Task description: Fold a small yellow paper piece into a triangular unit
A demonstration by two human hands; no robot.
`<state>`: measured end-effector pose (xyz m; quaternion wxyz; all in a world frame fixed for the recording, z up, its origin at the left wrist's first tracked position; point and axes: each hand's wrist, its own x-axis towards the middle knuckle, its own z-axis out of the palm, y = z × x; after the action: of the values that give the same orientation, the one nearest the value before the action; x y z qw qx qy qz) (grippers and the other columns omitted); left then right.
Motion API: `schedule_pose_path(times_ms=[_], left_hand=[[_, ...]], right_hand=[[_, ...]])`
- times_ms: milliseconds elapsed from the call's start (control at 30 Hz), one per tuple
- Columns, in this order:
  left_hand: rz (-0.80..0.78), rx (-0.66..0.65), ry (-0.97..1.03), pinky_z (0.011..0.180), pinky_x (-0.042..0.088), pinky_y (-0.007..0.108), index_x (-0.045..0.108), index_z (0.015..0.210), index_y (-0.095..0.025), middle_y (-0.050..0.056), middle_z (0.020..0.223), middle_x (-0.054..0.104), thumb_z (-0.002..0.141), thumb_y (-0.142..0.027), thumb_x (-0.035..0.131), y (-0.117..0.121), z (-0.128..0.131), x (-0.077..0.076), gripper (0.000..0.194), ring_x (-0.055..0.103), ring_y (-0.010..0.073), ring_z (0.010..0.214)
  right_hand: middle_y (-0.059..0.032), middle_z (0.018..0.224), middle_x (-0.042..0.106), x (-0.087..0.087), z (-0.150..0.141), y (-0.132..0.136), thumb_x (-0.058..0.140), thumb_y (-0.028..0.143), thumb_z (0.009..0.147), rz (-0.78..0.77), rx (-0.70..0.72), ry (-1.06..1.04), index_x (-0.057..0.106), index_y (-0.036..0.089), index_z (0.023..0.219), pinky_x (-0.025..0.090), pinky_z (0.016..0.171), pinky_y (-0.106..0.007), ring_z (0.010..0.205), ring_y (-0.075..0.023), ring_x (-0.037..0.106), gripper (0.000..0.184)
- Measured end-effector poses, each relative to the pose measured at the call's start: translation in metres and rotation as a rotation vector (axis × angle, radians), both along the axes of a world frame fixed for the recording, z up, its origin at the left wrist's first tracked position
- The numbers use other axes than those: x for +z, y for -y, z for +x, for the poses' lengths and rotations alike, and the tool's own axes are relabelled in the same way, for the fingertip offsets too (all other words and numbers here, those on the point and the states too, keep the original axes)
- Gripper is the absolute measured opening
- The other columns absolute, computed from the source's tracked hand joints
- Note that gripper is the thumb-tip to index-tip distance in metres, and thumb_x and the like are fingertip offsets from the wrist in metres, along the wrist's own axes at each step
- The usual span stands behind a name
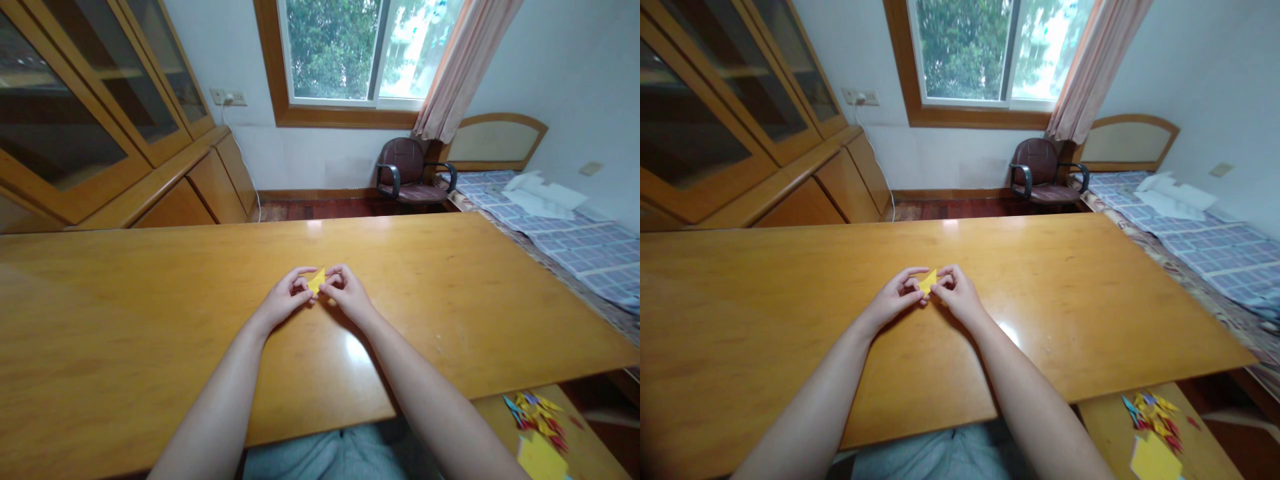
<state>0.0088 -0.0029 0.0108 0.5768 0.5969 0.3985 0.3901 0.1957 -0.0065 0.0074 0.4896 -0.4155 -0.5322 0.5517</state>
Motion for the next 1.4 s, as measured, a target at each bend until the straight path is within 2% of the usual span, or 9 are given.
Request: schedule_pose_path(times_ms=[200,400,667,900,1033,1200,1400], left_hand=[[0.007,0.002,0.024,0.076,0.051,0.031,0.054,0.126,-0.019,-0.003,0.073,0.060,0.082,-0.030,0.067,-0.0005,0.0002,0.0013,0.047,0.065,0.0161,0.072],[0.054,0.045,-0.103,0.066,0.046,0.025,0.056,0.125,-0.020,-0.005,0.072,0.056,0.078,-0.029,0.073,-0.0014,0.0028,-0.0001,0.052,0.060,0.0128,0.067],[0.034,-0.008,-0.071,0.069,0.046,0.027,0.050,0.130,-0.020,-0.005,0.070,0.060,0.079,-0.026,0.070,-0.0018,0.0003,0.0006,0.055,0.060,0.0133,0.068],[0.000,0.006,-0.034,0.067,0.046,0.025,0.051,0.128,-0.020,-0.006,0.069,0.056,0.078,-0.023,0.071,-0.0005,0.0023,0.0024,0.053,0.059,0.0123,0.067],[0.005,0.017,-0.019,0.069,0.048,0.027,0.052,0.127,-0.020,-0.005,0.070,0.057,0.078,-0.025,0.071,-0.0008,0.0031,0.0012,0.054,0.060,0.0128,0.068],[0.023,0.026,-0.026,0.068,0.046,0.026,0.051,0.128,-0.019,-0.005,0.071,0.057,0.079,-0.028,0.071,-0.0007,0.0039,0.0000,0.054,0.060,0.0133,0.069],[0.023,0.015,-0.041,0.067,0.045,0.024,0.050,0.130,-0.020,-0.006,0.069,0.056,0.079,-0.025,0.070,-0.0002,0.0049,0.0001,0.055,0.058,0.0122,0.067]], right_hand=[[0.0040,0.069,0.066,-0.0011,-0.0005,0.0008,0.069,0.030,0.076,-0.006,0.009,-0.002,0.050,0.022,0.094,0.044,0.059,-0.025,0.061,-0.0135,0.060,0.028],[0.0038,0.070,0.066,-0.0058,-0.0022,-0.0007,0.069,0.028,0.077,0.011,0.000,0.063,0.052,0.022,0.095,0.044,0.059,-0.024,0.061,-0.0131,0.059,0.026],[0.0042,0.069,0.065,-0.0049,-0.0015,0.0000,0.069,0.028,0.077,0.025,0.025,0.045,0.052,0.022,0.098,0.045,0.061,-0.025,0.063,-0.0135,0.061,0.029],[0.0050,0.067,0.064,-0.0029,-0.0003,-0.0013,0.071,0.029,0.074,-0.024,0.004,-0.018,0.050,0.022,0.097,0.043,0.055,-0.024,0.059,-0.0132,0.059,0.032],[0.0051,0.067,0.064,-0.0009,-0.0008,-0.0012,0.070,0.030,0.075,-0.022,0.016,-0.030,0.049,0.022,0.098,0.045,0.058,-0.025,0.061,-0.0138,0.061,0.032],[0.0069,0.070,0.063,0.0005,-0.0036,-0.0028,0.073,0.023,0.068,-0.032,0.050,-0.040,0.047,0.023,0.106,0.047,0.065,-0.027,0.063,-0.0128,0.062,0.046],[0.0089,0.066,0.058,-0.0006,-0.0047,-0.0033,0.070,0.021,0.069,-0.030,0.029,-0.008,0.048,0.022,0.106,0.042,0.057,-0.024,0.057,-0.0107,0.055,0.043]])
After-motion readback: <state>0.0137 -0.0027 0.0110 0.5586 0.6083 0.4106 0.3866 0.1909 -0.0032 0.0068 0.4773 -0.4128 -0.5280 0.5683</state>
